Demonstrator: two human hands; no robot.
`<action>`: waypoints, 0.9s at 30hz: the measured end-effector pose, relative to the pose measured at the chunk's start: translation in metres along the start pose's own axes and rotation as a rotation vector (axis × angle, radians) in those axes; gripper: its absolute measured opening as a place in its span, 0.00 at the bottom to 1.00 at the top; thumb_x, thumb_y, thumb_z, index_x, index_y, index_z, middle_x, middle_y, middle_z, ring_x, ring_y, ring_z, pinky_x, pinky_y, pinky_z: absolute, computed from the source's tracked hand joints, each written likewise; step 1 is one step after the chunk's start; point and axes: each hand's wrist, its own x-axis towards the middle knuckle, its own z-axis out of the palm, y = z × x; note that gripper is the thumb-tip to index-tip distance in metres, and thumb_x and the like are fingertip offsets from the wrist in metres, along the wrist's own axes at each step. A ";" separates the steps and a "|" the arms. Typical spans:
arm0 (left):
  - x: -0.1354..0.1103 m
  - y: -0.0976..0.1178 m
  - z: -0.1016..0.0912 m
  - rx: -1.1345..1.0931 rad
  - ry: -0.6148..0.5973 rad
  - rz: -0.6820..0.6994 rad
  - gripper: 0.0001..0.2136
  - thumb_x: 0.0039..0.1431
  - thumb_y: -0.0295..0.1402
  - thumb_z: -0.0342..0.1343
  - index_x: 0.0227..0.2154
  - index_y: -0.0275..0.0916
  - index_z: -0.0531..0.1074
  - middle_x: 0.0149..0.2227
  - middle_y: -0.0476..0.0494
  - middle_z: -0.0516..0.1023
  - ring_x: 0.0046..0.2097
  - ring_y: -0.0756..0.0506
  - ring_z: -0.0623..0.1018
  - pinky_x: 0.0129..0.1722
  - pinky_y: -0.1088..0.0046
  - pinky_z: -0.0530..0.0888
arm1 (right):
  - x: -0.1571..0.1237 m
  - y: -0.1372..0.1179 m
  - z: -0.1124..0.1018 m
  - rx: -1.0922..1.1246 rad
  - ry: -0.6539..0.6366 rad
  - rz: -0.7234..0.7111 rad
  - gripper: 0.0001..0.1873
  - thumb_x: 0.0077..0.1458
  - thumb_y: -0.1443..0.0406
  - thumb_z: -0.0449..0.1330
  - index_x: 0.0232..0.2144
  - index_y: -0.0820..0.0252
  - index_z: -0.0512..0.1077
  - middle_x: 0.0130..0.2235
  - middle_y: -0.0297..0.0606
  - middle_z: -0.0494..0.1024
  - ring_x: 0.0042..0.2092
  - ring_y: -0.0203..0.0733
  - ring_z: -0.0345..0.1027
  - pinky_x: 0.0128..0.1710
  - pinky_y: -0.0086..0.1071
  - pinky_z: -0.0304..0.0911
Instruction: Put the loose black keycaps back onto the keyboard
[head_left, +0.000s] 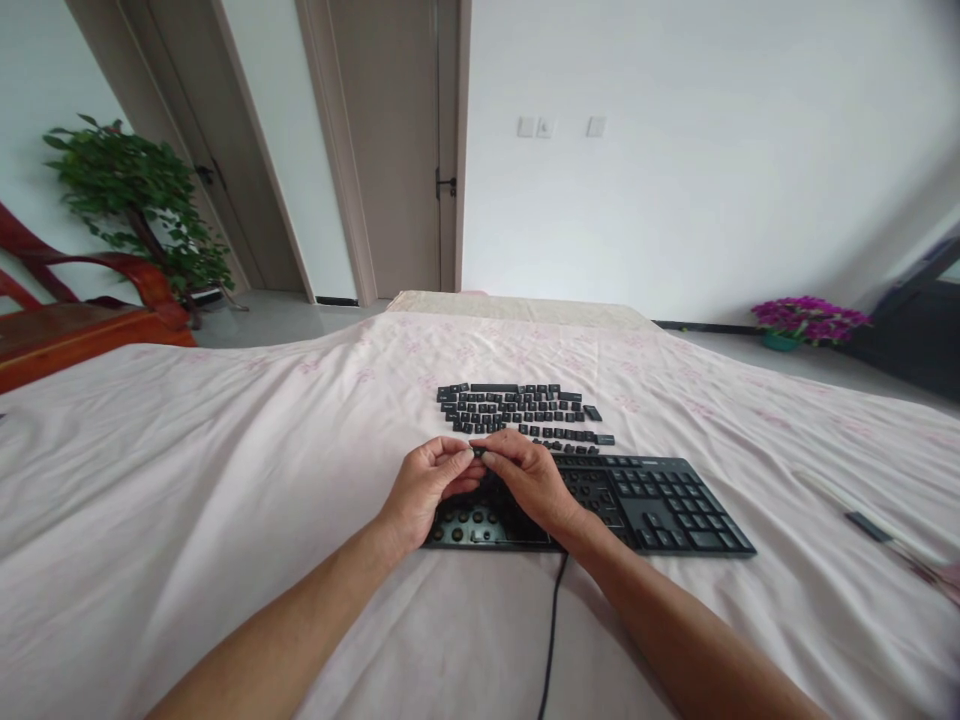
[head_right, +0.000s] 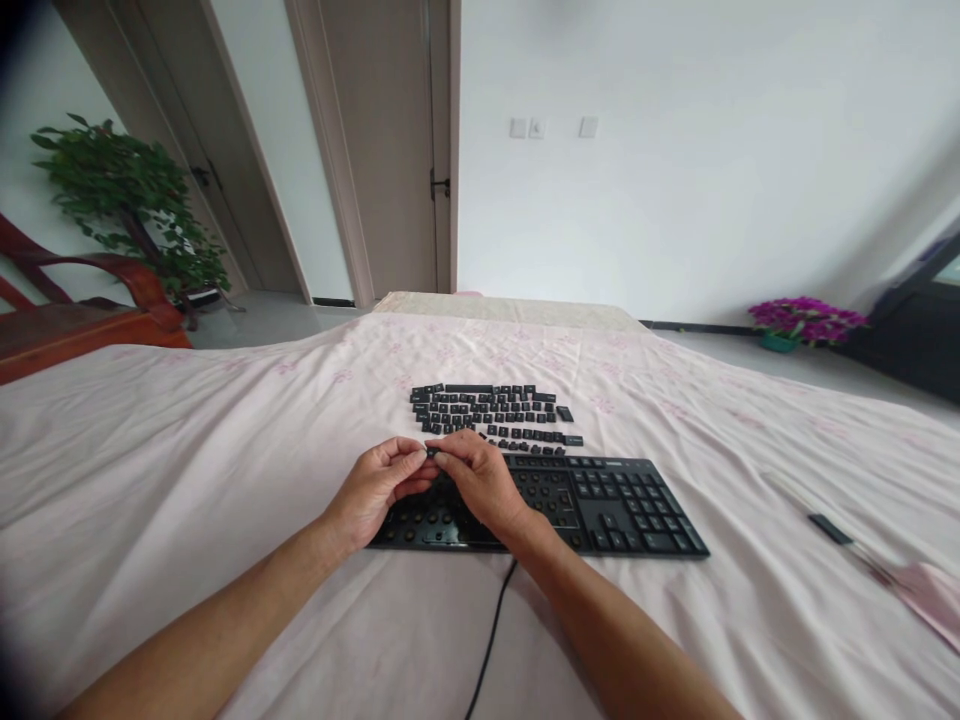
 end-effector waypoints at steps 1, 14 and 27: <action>0.000 0.000 0.000 -0.002 0.002 -0.005 0.14 0.50 0.36 0.66 0.36 0.35 0.71 0.32 0.42 0.81 0.35 0.49 0.81 0.35 0.77 0.78 | 0.000 0.001 0.000 -0.007 0.004 -0.005 0.12 0.59 0.65 0.57 0.42 0.48 0.79 0.37 0.36 0.78 0.41 0.40 0.70 0.45 0.37 0.64; 0.000 0.004 0.001 -0.067 -0.011 -0.043 0.14 0.47 0.34 0.69 0.33 0.35 0.71 0.30 0.46 0.79 0.33 0.50 0.80 0.34 0.78 0.78 | -0.006 -0.002 0.004 -0.038 0.038 -0.033 0.12 0.60 0.65 0.57 0.43 0.49 0.78 0.38 0.37 0.76 0.42 0.39 0.70 0.45 0.35 0.66; -0.001 0.001 0.003 -0.047 0.035 -0.066 0.15 0.46 0.36 0.69 0.32 0.35 0.71 0.28 0.47 0.78 0.31 0.52 0.79 0.32 0.79 0.78 | -0.006 -0.014 0.002 -0.138 0.119 0.063 0.08 0.55 0.65 0.61 0.35 0.52 0.80 0.35 0.37 0.79 0.39 0.41 0.71 0.43 0.36 0.66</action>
